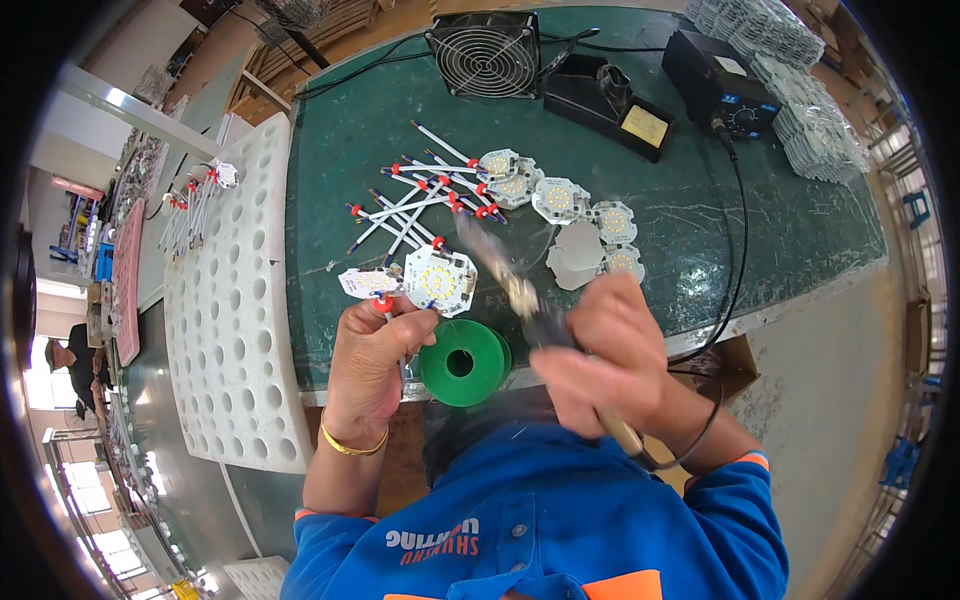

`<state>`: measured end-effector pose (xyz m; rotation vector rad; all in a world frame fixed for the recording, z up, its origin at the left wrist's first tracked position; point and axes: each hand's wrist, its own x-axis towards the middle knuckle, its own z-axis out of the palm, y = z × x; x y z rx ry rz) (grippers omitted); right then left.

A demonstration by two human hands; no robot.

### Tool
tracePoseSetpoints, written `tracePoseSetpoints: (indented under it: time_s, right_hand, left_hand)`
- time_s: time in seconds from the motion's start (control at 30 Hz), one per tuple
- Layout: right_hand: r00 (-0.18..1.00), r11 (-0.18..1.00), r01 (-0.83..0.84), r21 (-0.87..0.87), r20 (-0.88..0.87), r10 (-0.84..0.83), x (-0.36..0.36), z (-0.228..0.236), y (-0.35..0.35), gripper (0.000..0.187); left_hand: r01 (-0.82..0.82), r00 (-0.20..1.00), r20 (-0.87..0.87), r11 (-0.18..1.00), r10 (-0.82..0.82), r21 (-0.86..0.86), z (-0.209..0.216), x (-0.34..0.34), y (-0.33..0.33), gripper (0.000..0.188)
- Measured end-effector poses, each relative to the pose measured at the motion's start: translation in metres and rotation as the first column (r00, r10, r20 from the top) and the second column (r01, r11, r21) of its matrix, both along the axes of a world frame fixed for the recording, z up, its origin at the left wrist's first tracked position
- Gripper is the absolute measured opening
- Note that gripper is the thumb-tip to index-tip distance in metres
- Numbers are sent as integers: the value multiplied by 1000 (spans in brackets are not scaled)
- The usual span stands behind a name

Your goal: The person solders wires to LED circuit boards using a soldering iron and solder wire.

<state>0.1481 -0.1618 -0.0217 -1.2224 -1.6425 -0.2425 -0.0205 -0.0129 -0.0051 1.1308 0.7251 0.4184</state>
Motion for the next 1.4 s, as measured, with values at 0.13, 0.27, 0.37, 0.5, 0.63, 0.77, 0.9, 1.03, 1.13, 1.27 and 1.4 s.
tracePoseSetpoints:
  time_s: [0.13, 0.27, 0.37, 0.5, 0.63, 0.77, 0.9, 1.03, 1.13, 1.27, 1.4]
  right_hand:
    - [968, 987, 163, -2, -193, -160, 3, 8, 43, 29]
    - [899, 967, -85, -239, -436, -29, -2, 28, 66, 24]
    - [942, 965, -112, -237, -334, 27, -4, 25, 70, 23]
    - [893, 923, -82, -375, -439, -99, -7, 29, 62, 22]
    - [782, 893, -184, -412, -611, -121, -8, 28, 63, 21]
    - [735, 849, -263, -458, -665, -131, -6, 28, 68, 22]
    - [660, 837, -315, -448, -737, -146, -5, 24, 70, 23]
    - [577, 849, -369, -377, -809, -109, -3, 17, 74, 22]
    - [558, 852, -376, -364, -823, -106, -3, 16, 76, 23]
    - [577, 838, -371, -399, -806, -128, -3, 18, 78, 23]
    - [598, 842, -364, -397, -793, -115, -3, 18, 78, 22]
  left_hand:
    - [24, 1000, 4, 1000, -24, -20, 4, 3, 1, 6]
    - [60, 998, -15, 986, -58, 156, 1, 2, 4, 7]
    - [13, 1000, -5, 964, -12, 264, 6, 2, 8, 8]
    - [18, 999, 29, 991, -22, 133, 4, 1, 12, 14]
    - [97, 995, -29, 995, -97, 32, 3, 1, 18, 16]
    - [112, 993, -32, 994, -112, 2, 6, 2, 18, 16]
    - [126, 992, -24, 991, -127, -43, 6, 4, 19, 11]
    - [132, 991, 12, 986, -132, -96, 3, 5, 20, 9]
    - [125, 992, 2, 987, -125, -102, 4, 7, 20, 9]
    - [115, 993, 6, 987, -115, -110, 1, 6, 21, 8]
    - [116, 993, 8, 987, -116, -109, 0, 6, 21, 8]
